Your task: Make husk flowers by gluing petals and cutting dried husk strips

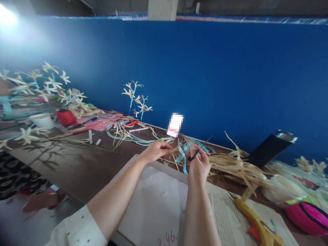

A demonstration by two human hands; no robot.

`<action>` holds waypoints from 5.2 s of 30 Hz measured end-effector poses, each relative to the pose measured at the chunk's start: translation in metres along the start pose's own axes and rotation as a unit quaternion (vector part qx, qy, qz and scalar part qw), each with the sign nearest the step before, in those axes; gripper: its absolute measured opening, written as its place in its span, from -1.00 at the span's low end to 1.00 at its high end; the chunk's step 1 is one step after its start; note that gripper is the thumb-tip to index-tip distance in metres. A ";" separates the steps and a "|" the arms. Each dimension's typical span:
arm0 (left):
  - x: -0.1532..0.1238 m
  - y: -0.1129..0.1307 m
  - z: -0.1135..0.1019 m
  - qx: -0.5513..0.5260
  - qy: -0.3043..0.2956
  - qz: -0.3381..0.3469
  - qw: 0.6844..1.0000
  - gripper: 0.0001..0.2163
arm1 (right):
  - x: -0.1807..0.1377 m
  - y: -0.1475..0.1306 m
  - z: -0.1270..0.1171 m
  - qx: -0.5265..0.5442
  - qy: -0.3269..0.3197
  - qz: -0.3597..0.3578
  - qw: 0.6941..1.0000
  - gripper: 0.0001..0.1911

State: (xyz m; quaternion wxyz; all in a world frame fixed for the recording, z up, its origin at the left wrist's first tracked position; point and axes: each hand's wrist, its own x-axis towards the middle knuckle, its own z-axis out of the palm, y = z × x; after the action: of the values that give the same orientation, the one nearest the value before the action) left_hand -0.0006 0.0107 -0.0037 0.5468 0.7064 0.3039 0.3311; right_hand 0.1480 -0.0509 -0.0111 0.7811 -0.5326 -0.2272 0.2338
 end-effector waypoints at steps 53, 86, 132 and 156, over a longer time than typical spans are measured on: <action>0.019 -0.035 -0.008 0.310 0.155 -0.118 0.930 -0.78 | 0.003 0.010 0.005 0.026 0.014 0.001 1.000 -0.59; 0.010 -0.017 0.017 -0.010 0.060 0.050 0.997 -0.64 | 0.002 0.016 0.000 -0.012 -0.157 -0.016 0.987 -0.50; 0.008 -0.005 0.006 -0.161 0.138 0.057 0.976 -0.72 | -0.022 0.000 0.005 -0.087 -0.332 0.129 0.930 -0.57; 0.012 -0.009 0.005 -0.173 0.194 0.037 0.965 -0.75 | -0.024 -0.003 0.005 -0.099 -0.362 0.109 0.921 -0.47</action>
State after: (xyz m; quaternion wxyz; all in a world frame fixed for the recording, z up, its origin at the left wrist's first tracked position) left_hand 0.0101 0.0191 -0.0115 0.5782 0.5340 0.3161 0.5297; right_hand 0.1262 -0.0624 -0.0093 0.5584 -0.5080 -0.4567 0.4706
